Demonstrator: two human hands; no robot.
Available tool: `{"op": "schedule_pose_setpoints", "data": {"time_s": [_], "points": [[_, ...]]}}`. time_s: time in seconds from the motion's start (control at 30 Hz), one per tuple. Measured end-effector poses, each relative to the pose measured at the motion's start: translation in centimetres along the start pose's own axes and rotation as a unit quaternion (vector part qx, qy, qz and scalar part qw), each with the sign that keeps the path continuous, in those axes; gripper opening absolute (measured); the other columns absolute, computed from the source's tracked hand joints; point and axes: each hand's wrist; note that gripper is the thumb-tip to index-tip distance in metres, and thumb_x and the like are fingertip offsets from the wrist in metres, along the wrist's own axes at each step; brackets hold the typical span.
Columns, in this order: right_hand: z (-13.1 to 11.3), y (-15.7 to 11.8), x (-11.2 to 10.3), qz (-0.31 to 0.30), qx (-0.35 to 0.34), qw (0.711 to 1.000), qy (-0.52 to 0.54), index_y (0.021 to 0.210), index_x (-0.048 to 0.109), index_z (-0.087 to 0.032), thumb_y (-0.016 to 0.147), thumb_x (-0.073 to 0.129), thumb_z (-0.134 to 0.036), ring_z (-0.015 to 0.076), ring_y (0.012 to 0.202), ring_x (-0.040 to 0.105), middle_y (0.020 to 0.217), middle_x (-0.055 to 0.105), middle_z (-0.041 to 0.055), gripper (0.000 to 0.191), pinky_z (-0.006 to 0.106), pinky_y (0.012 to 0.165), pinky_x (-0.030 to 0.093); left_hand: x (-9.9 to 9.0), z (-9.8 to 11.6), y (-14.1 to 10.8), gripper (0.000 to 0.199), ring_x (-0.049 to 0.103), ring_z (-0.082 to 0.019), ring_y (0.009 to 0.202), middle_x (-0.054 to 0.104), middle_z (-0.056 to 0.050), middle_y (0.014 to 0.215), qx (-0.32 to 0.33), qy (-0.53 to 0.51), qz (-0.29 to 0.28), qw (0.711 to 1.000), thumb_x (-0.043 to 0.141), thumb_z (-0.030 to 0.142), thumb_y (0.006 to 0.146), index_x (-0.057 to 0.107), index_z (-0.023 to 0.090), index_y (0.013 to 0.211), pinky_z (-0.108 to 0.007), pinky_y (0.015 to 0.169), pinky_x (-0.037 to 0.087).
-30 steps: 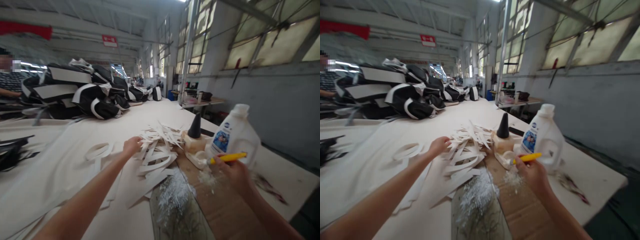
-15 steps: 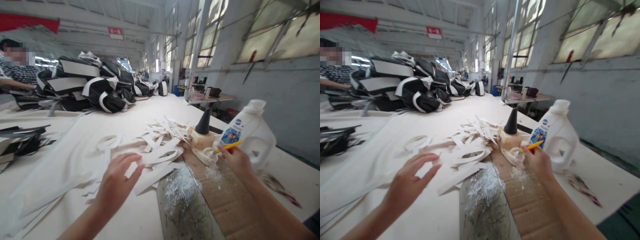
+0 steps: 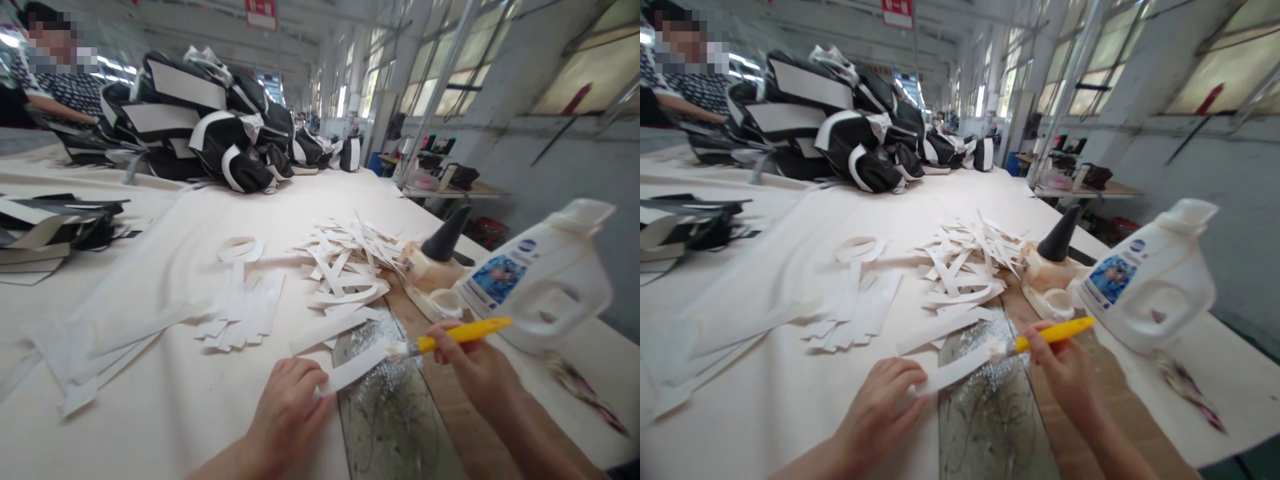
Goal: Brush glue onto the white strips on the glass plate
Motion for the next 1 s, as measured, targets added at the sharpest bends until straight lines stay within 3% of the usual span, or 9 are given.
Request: {"op": "schedule_pose_setpoints", "data": {"time_s": [0.1,0.23,0.33,0.53,0.7,0.77,0.87,0.93,1.0], "points": [[-2.7,-1.8,3.7,-0.107,-0.071,0.986,0.107,0.078,0.060,-0.021,0.079,0.055,-0.043,0.0180,0.063,0.060,0.070,0.062,0.0022,0.023,0.026,0.058,0.048,0.0,-0.1,-0.2,0.010,0.055,-0.020,0.083,0.061,-0.003,0.087,-0.012,-0.003,-0.008,1.000,0.056,0.016,0.079,0.056,0.020,0.088,-0.036,0.073,0.043],[-3.1,-2.1,6.0,-0.182,-0.103,0.975,0.080,0.074,0.057,-0.021,0.081,0.051,-0.035,0.0184,0.065,0.060,0.069,0.062,0.0019,0.017,0.028,0.062,0.048,0.1,0.0,-0.4,0.007,0.054,-0.020,0.080,0.060,-0.003,0.084,-0.031,0.003,-0.025,0.999,0.057,0.017,0.078,0.056,0.020,0.085,-0.036,0.072,0.042],[-1.0,-0.3,5.2,-0.149,-0.073,0.986,0.018,0.071,0.056,-0.021,0.080,0.047,-0.039,0.0187,0.059,0.059,0.063,0.061,0.0013,0.022,0.027,0.054,0.046,0.2,0.1,-0.4,0.007,0.054,-0.021,0.080,0.060,-0.002,0.083,-0.044,0.006,-0.038,0.998,0.057,0.016,0.077,0.056,0.019,0.084,-0.037,0.072,0.042],[3.1,3.7,1.0,-0.043,-0.012,0.993,-0.112,0.066,0.058,-0.022,0.069,0.046,-0.049,0.0235,0.056,0.060,0.057,0.061,0.0027,0.030,0.028,0.048,0.041,0.4,0.0,-0.2,0.006,0.053,-0.021,0.081,0.059,-0.003,0.084,-0.050,0.006,-0.043,0.998,0.055,0.016,0.078,0.056,0.019,0.082,-0.037,0.073,0.042],[0.2,2.2,1.1,0.038,-0.026,0.997,-0.069,0.071,0.058,-0.022,0.075,0.049,-0.046,0.0220,0.058,0.059,0.060,0.061,0.0020,0.026,0.028,0.052,0.043,0.4,-0.1,-0.3,0.005,0.054,-0.021,0.081,0.059,-0.003,0.084,-0.039,0.011,-0.038,0.998,0.055,0.017,0.079,0.055,0.019,0.083,-0.037,0.072,0.043],[-1.9,0.7,2.4,-0.001,-0.065,0.998,0.000,0.072,0.057,-0.023,0.078,0.050,-0.042,0.0191,0.057,0.058,0.062,0.060,0.0010,0.021,0.026,0.054,0.045,0.4,-0.2,-0.3,0.004,0.054,-0.020,0.080,0.059,-0.003,0.084,-0.032,0.018,-0.037,0.999,0.055,0.018,0.080,0.055,0.020,0.083,-0.036,0.072,0.043],[-3.4,-1.0,4.5,-0.121,-0.121,0.983,0.061,0.073,0.058,-0.022,0.080,0.051,-0.035,0.0182,0.065,0.059,0.069,0.061,0.0016,0.017,0.026,0.061,0.047,0.4,-0.3,-0.4,0.003,0.054,-0.020,0.079,0.059,-0.003,0.082,-0.034,0.029,-0.038,0.998,0.056,0.020,0.080,0.055,0.020,0.083,-0.035,0.071,0.043],[-2.7,-1.2,5.2,-0.170,-0.121,0.976,0.060,0.074,0.058,-0.021,0.081,0.050,-0.034,0.0186,0.068,0.059,0.070,0.061,0.0022,0.017,0.028,0.063,0.048,0.4,-0.3,-0.4,0.004,0.054,-0.020,0.078,0.059,-0.003,0.082,-0.035,0.033,-0.038,0.998,0.057,0.021,0.080,0.055,0.020,0.083,-0.035,0.070,0.043],[-1.0,-0.4,5.0,-0.164,-0.090,0.981,0.039,0.072,0.056,-0.020,0.080,0.049,-0.036,0.0185,0.062,0.058,0.066,0.060,0.0017,0.019,0.028,0.059,0.047,0.3,-0.2,-0.3,0.004,0.054,-0.020,0.078,0.059,-0.003,0.082,-0.034,0.031,-0.037,0.998,0.056,0.020,0.079,0.054,0.020,0.082,-0.035,0.070,0.043]]}}
Point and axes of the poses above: each hand's wrist, its own y-axis towards the middle knuckle, its own x-axis out of the palm, z = x × y
